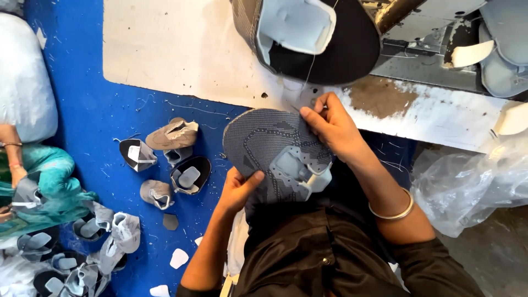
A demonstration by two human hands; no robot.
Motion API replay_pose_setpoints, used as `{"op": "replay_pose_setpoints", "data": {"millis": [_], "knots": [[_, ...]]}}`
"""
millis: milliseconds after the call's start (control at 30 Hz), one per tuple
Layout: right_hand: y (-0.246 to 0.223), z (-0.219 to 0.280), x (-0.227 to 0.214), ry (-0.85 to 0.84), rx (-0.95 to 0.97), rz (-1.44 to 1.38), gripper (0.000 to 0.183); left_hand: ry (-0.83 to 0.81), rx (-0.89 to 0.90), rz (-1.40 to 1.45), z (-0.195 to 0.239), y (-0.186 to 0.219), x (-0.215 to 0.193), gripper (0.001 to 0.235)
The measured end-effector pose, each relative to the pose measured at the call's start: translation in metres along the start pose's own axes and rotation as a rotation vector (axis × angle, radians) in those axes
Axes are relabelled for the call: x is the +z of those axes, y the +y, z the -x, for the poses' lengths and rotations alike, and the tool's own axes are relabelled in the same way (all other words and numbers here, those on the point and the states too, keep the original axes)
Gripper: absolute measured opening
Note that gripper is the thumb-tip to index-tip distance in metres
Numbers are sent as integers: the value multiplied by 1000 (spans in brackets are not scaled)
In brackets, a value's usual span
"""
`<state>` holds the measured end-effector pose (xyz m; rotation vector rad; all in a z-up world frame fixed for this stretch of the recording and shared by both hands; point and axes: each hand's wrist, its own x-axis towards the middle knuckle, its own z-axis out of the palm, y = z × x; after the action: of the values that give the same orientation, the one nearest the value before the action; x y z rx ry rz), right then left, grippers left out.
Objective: The person trims excess sewing threads from shoe uppers and tongues using specialized snips.
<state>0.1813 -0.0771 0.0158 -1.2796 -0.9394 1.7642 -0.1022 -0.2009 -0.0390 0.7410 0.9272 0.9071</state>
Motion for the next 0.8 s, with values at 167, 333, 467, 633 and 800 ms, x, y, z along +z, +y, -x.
{"op": "replay_pose_setpoints", "data": {"millis": [167,333,467,633,800], "knots": [[-13,14,-4,46,78,129,27,101,-24,83,1,14,4,32],[-13,5,-3,87,30,175,29,94,-30,76,-2,5,1,30],[-5,-9,0,32,-85,144,32,53,-45,19,-5,11,5,27],[-14,2,-13,37,-22,-56,31,32,-34,34,-10,32,6,29],[-1,4,-61,233,-377,-162,35,-18,335,454,-41,41,21,42]]}}
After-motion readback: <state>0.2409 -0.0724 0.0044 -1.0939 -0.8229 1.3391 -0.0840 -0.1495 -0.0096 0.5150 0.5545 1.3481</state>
